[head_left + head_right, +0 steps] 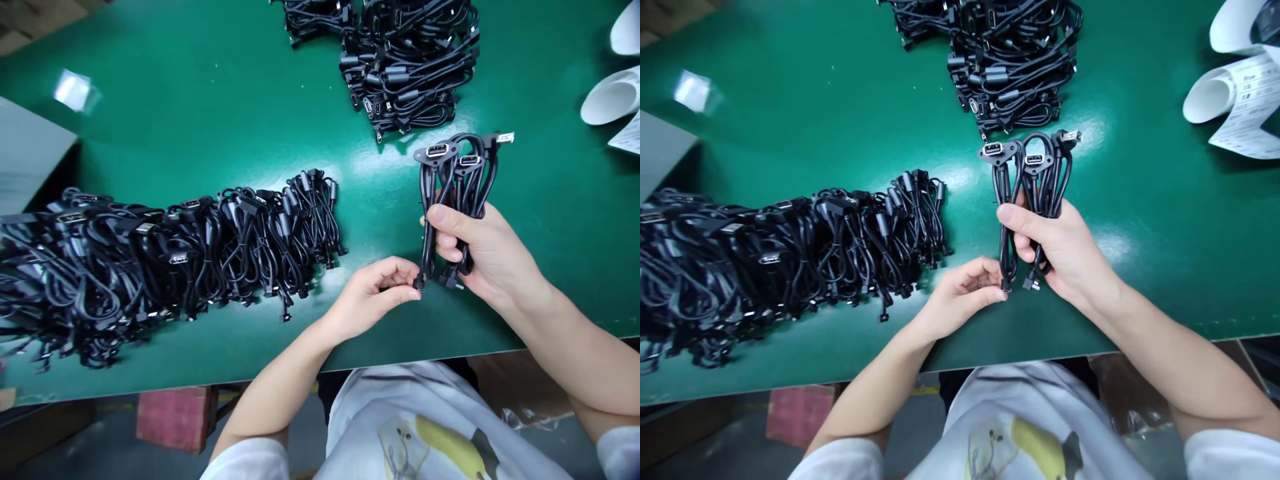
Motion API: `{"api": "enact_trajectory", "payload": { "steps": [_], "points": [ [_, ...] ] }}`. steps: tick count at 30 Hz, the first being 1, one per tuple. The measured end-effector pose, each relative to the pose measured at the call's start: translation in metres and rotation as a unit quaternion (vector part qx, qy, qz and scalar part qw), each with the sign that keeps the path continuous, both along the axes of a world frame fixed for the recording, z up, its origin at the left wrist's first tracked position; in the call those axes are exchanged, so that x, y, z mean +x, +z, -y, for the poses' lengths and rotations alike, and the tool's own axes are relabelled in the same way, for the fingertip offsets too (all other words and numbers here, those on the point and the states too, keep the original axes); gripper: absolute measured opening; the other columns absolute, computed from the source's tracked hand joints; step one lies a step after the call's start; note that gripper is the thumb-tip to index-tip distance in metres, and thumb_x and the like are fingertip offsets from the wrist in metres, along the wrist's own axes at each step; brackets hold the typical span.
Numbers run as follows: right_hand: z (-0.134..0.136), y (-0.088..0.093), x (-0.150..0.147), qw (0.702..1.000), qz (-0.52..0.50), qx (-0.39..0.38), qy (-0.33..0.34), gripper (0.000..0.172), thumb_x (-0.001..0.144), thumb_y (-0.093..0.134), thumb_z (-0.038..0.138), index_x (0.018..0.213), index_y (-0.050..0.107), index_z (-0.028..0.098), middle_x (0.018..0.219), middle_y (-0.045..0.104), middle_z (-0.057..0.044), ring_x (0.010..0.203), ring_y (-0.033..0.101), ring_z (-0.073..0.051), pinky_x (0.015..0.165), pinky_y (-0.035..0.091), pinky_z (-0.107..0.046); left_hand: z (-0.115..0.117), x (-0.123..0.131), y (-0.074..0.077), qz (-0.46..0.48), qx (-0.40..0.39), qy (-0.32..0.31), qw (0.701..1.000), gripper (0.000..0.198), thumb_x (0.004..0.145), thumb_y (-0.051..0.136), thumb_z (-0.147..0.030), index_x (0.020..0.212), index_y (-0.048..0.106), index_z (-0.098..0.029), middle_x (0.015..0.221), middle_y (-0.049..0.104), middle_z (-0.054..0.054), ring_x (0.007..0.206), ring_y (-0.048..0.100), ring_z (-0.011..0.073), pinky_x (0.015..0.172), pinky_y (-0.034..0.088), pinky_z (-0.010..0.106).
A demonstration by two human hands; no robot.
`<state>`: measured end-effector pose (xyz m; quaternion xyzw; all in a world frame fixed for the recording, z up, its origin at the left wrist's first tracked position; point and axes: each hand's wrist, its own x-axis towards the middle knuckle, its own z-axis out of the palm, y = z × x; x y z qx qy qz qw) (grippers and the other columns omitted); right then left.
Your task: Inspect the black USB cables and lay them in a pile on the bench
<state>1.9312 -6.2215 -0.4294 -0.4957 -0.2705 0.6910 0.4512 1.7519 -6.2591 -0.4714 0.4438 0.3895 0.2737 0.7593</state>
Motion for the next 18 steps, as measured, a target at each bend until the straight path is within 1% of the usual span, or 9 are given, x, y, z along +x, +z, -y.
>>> {"api": "enact_trajectory", "payload": {
  "steps": [4, 7, 12, 16, 18],
  "points": [
    [0.0003, 0.0, 0.0021, 1.0, 0.006, 0.008, 0.003, 0.036, 0.068, 0.088, 0.04, 0.078, 0.06, 0.02, 0.06, 0.046, 0.005, 0.045, 0.035, -0.005, 0.038, 0.028, -0.019, 0.0, -0.0002, -0.0009, -0.006, 0.006, 0.002, 1.0, 0.023, 0.083, 0.076, -0.034, 0.091, 0.064, -0.016, 0.082, 0.061, 0.001, 0.074, 0.053, 0.0107, 0.073, 0.043, 0.024],
    [-0.0001, 0.0003, 0.0029, 1.0, -0.002, 0.013, -0.001, 0.033, 0.071, 0.087, 0.037, 0.078, 0.06, 0.019, 0.061, 0.047, 0.004, 0.046, 0.036, -0.004, 0.038, 0.028, -0.019, -0.0004, 0.0004, -0.0001, -0.009, 0.001, 0.005, 1.0, 0.024, 0.082, 0.076, -0.035, 0.09, 0.064, -0.016, 0.08, 0.06, 0.001, 0.071, 0.051, 0.0099, 0.07, 0.042, 0.023],
    [-0.0015, -0.0001, 0.0017, 1.0, -0.012, -0.004, -0.013, 0.032, 0.071, 0.087, 0.033, 0.077, 0.059, 0.018, 0.058, 0.045, 0.005, 0.045, 0.035, -0.004, 0.038, 0.027, -0.018, -0.0011, 0.0004, 0.0023, -0.005, -0.02, 0.01, 1.0, 0.026, 0.08, 0.078, -0.035, 0.089, 0.064, -0.015, 0.078, 0.06, 0.0, 0.069, 0.051, 0.0094, 0.067, 0.042, 0.022],
    [-0.002, -0.001, 0.0014, 0.999, -0.02, -0.014, -0.021, 0.029, 0.074, 0.084, 0.031, 0.078, 0.06, 0.018, 0.057, 0.047, 0.005, 0.044, 0.037, -0.004, 0.039, 0.027, -0.017, -0.0016, -0.0001, 0.0014, 0.02, -0.025, 0.006, 0.999, 0.023, 0.083, 0.075, -0.034, 0.092, 0.065, -0.015, 0.08, 0.062, 0.002, 0.071, 0.055, 0.01, 0.069, 0.044, 0.023],
    [-0.0012, 0.0004, 0.0018, 0.999, -0.031, -0.014, -0.009, 0.029, 0.073, 0.085, 0.033, 0.077, 0.06, 0.018, 0.055, 0.046, 0.006, 0.043, 0.036, -0.004, 0.038, 0.026, -0.017, -0.0023, 0.0002, 0.0005, 0.023, -0.013, 0.016, 1.0, 0.022, 0.084, 0.074, -0.034, 0.092, 0.065, -0.015, 0.081, 0.063, 0.002, 0.072, 0.055, 0.0105, 0.071, 0.045, 0.023]
  ]
}}
